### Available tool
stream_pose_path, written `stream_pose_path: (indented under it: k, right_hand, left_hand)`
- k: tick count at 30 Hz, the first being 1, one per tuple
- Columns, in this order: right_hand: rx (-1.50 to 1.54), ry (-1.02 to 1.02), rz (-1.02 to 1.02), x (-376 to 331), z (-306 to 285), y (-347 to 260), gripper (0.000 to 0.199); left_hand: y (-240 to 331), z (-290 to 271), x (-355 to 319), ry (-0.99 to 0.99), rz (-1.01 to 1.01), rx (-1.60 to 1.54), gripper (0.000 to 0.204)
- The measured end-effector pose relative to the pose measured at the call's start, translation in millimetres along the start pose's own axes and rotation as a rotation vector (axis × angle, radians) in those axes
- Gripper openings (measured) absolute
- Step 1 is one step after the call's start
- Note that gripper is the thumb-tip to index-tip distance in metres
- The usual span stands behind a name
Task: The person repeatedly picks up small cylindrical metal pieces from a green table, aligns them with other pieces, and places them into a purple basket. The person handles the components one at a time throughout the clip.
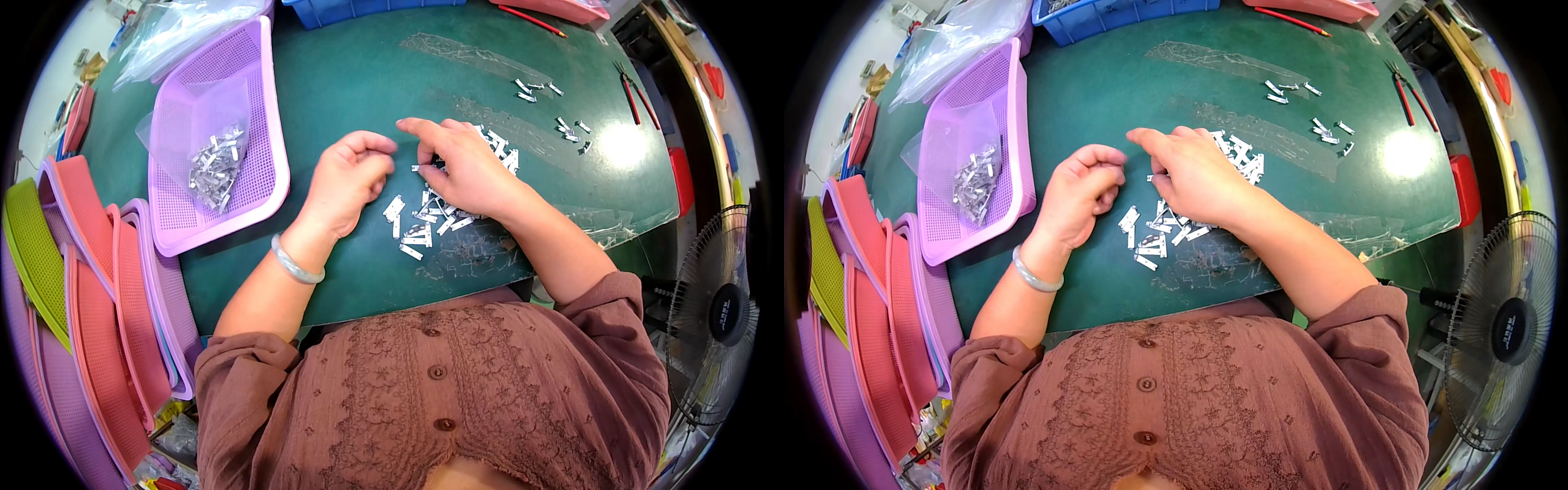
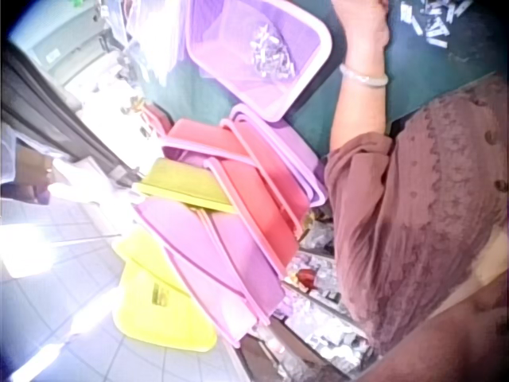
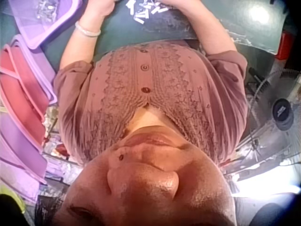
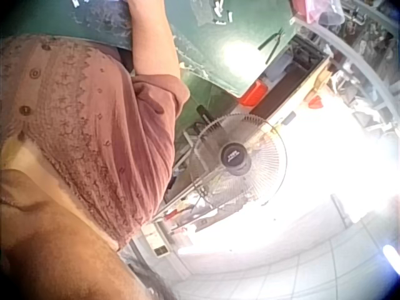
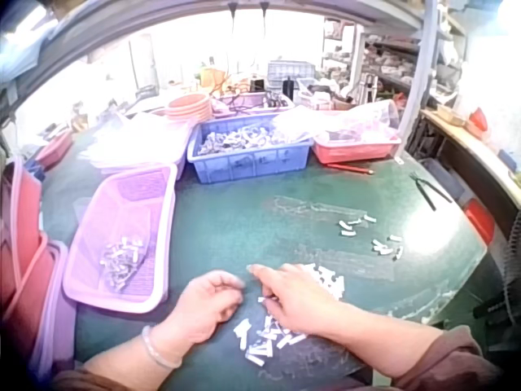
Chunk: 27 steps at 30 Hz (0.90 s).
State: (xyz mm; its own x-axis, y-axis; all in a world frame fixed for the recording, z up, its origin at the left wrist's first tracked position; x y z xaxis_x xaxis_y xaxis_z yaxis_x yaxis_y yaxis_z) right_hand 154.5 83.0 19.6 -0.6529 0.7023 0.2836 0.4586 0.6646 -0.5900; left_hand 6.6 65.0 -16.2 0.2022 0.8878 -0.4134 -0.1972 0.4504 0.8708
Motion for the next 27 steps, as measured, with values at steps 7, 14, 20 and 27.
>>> stream_pose_path:
  k: [7,14,20,27]
  right_hand:
    - [0.063,0.067,0.004,0,-3,10,0.043]
    - [0.13,0.066,0.043,-1,-7,11,0.042]
    - [0.39,0.101,0.059,-1,-9,8,0.043]
    - [0.51,0.088,-0.007,-1,-10,6,0.046]
  left_hand:
    - [8,25,-4,0.155,0.551,1.013,0.011]
    - [14,15,0,0.135,0.47,0.831,0.007]
    - [13,7,-1,0.085,0.335,0.601,0.01]
    - [20,5,-8,0.098,0.371,0.573,0.011]
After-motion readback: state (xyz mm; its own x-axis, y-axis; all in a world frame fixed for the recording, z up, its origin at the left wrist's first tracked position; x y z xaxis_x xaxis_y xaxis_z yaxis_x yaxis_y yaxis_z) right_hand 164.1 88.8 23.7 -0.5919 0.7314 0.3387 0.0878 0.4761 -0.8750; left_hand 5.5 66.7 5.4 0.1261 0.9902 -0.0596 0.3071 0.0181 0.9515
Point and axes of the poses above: each hand's wrist, its own x-axis towards the middle knuckle, its own z-axis out of the palm, y = z × x, the point moved 5 cm from there along x, towards the middle knuckle, and after that the axes turned 5 degrees about -z, right-handed, at the moved point
